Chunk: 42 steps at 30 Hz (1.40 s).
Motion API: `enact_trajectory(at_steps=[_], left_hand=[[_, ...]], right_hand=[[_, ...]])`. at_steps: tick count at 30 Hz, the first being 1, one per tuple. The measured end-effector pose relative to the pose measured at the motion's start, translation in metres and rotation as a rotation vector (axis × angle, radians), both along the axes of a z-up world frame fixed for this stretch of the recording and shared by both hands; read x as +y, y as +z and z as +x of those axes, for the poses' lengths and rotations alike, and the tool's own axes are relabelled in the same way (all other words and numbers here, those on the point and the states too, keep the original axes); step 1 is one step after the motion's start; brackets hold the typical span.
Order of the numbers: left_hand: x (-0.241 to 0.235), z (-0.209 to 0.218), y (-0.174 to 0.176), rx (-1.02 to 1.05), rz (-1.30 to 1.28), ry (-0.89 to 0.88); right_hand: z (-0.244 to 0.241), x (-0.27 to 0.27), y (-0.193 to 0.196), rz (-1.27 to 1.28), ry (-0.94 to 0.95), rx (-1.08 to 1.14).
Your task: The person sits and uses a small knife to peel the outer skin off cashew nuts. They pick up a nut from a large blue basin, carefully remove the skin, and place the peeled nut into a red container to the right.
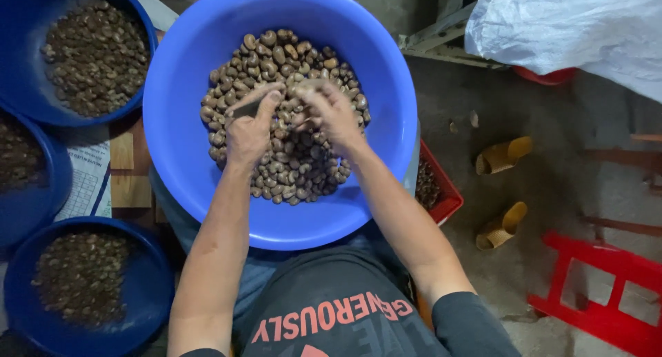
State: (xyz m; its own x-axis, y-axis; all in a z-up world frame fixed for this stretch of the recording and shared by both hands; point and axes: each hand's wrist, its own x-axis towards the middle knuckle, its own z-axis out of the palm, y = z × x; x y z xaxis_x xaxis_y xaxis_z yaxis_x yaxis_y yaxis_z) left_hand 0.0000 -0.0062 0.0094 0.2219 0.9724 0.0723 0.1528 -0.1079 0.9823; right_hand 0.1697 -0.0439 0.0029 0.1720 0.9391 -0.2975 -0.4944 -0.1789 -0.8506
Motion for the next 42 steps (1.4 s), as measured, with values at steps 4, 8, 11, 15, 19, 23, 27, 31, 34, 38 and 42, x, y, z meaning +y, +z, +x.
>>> enact_trajectory(at_steps=[4,8,11,15,19,23,27,31,34,38,42], left_hand=[[0.009,-0.002,-0.007,0.152,-0.132,0.048],[0.01,-0.004,-0.02,0.187,-0.095,0.047],[0.006,-0.001,-0.022,0.213,0.013,0.008],[0.001,-0.003,-0.021,0.267,0.091,-0.039],[0.001,-0.007,-0.031,0.302,0.167,-0.085],[0.001,-0.004,-0.041,0.478,0.028,-0.009],[0.001,-0.003,-0.093,0.37,0.045,0.153],[0.004,0.001,-0.082,0.309,0.023,0.134],[0.002,0.002,-0.069,0.324,-0.077,0.118],[0.002,0.005,-0.057,0.358,-0.042,0.066],[0.003,0.006,-0.035,0.255,0.064,-0.042]], right_hand=[[0.042,-0.032,0.036,0.073,-0.195,-0.298],[0.104,-0.089,0.052,0.007,-0.529,-0.612],[0.16,-0.149,0.019,-0.11,-0.614,-0.582],[0.192,-0.221,-0.043,-0.531,-0.37,-0.877],[0.194,-0.281,-0.105,-0.625,-0.251,-0.952],[0.21,-0.314,-0.148,-0.727,-0.202,-0.929],[0.224,-0.302,-0.16,-0.435,-0.358,-1.119],[0.201,-0.232,-0.077,-0.21,-0.429,-1.127],[0.173,-0.176,-0.015,0.04,-0.535,-1.076],[0.127,-0.106,0.037,0.262,-0.381,-1.191],[0.086,-0.029,-0.021,0.302,0.013,-1.594]])
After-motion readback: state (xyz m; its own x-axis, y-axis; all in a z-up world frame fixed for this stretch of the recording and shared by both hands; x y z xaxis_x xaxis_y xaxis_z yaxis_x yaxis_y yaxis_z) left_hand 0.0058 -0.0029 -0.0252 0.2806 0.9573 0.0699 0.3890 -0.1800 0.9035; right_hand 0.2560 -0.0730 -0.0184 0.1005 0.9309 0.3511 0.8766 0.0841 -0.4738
